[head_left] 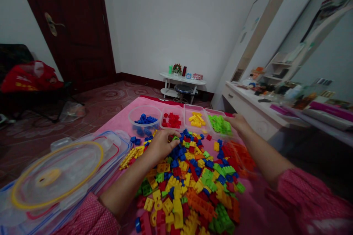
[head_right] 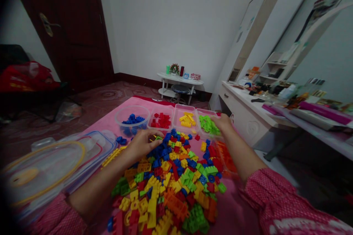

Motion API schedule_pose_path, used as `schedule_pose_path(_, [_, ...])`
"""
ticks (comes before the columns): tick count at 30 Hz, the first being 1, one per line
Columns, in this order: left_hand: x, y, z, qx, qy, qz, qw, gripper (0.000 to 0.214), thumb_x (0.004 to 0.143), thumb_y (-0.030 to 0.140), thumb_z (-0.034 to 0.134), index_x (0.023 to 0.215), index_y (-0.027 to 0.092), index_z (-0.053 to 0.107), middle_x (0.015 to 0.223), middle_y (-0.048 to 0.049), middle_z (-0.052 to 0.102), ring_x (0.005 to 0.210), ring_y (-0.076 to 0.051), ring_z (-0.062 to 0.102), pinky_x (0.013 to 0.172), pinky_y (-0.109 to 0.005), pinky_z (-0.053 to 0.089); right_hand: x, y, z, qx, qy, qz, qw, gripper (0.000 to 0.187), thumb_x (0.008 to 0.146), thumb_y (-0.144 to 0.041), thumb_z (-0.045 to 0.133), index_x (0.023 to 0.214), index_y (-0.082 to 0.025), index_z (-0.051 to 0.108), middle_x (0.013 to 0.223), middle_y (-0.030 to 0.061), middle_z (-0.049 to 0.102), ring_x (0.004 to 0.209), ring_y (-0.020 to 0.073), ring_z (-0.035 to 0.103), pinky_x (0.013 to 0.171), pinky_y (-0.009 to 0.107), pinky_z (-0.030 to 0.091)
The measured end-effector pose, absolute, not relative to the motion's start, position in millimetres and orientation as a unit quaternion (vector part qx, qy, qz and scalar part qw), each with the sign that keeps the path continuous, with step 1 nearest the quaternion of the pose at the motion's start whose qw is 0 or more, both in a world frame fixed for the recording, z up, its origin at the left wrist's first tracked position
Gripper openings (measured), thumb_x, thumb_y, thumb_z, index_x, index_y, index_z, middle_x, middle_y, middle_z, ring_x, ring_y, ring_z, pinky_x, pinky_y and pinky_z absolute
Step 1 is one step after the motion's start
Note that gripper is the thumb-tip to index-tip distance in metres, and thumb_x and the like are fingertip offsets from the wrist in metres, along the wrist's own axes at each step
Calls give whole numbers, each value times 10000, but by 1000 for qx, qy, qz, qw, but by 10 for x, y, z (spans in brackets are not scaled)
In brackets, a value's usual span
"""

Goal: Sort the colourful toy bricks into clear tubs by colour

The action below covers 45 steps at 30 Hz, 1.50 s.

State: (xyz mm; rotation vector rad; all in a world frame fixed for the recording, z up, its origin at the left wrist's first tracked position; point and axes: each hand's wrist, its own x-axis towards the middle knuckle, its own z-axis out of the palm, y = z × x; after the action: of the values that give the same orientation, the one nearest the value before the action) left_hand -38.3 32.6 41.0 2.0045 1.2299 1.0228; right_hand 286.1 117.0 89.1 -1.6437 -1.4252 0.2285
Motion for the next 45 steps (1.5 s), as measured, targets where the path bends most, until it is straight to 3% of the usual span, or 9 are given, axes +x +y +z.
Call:
schedule_pose_path(4, [-375, 322, 380, 772, 458, 344, 274, 234, 740, 248, 591, 915, 161, 719, 688, -17, 677, 626, -151, 593, 592, -236, 428, 2595, 856, 729, -652, -601, 131, 444, 291, 642, -252, 655, 917, -160, 636, 978, 129, 686, 898, 260, 649, 783, 400, 515])
schedule_pose_path(8, [-361, 293, 381, 786, 429, 339, 287, 209, 742, 222, 589, 899, 170, 718, 831, -25, 723, 761, -166, 646, 686, -241, 465, 2374, 183, 628, -579, -687, 161, 409, 320, 755, -304, 589, 1040, -163, 628, 1065, 107, 671, 966, 230, 635, 867, 399, 499])
schedule_pose_path(16, [-336, 251, 445, 790, 429, 335, 283, 208, 755, 219, 577, 898, 169, 720, 902, -43, 734, 847, -191, 666, 719, -248, 487, 2877, -806, 370, -594, -703, -217, 325, 368, 809, -385, 559, 1133, -214, 586, 1266, 105, 551, 1182, 305, 485, 1024, 515, 335])
schedule_pose_path(19, [-332, 253, 435, 792, 427, 335, 279, 201, 759, 224, 573, 885, 167, 719, 900, -47, 735, 845, -195, 668, 717, -251, 486, 3172, -807, 180, -658, -680, -196, 258, 518, 790, -520, 538, 1175, -174, 560, 1214, 141, 581, 1109, 325, 531, 945, 523, 400])
schedule_pose_path(24, [-337, 254, 425, 786, 431, 344, 278, 198, 764, 218, 564, 883, 173, 716, 889, -41, 737, 830, -188, 670, 727, -255, 486, 3338, -727, 1, -661, -720, -113, 180, 294, 837, -479, 492, 914, -259, 672, 1083, 49, 670, 1050, 290, 577, 995, 580, 307])
schedule_pose_path(31, [-371, 284, 424, 788, 432, 348, 268, 191, 770, 213, 560, 876, 177, 715, 869, -37, 736, 805, -183, 671, 753, -276, 488, 3270, -727, 159, -604, -782, 1, 153, 272, 879, -429, 463, 844, -262, 675, 997, 32, 692, 1018, 253, 594, 1057, 571, 222])
schedule_pose_path(36, [-383, 288, 411, 789, 437, 345, 260, 185, 771, 226, 567, 871, 181, 716, 868, -36, 733, 799, -184, 665, 763, -286, 487, 3217, -835, 212, -596, -776, -96, 185, 314, 837, -474, 519, 993, -236, 652, 1212, 100, 601, 1150, 305, 529, 1029, 586, 293])
schedule_pose_path(41, [-400, 306, 374, 789, 442, 355, 235, 192, 777, 237, 573, 901, 192, 712, 912, -36, 727, 855, -191, 659, 793, -292, 481, 2783, -1226, 182, -431, -860, -185, 203, 613, 777, -550, 573, 1287, -218, 498, 1391, 119, 454, 1295, 317, 387, 1106, 545, 200])
schedule_pose_path(45, [-400, 341, 291, 802, 433, 351, 215, 238, 776, 275, 591, 969, 197, 705, 1001, -49, 712, 949, -205, 638, 872, -306, 455, 2260, -1398, 34, -248, -925, -234, 168, 496, 801, -489, 603, 1274, -376, 506, 1415, -11, 451, 1307, 257, 389, 1142, 489, 131])
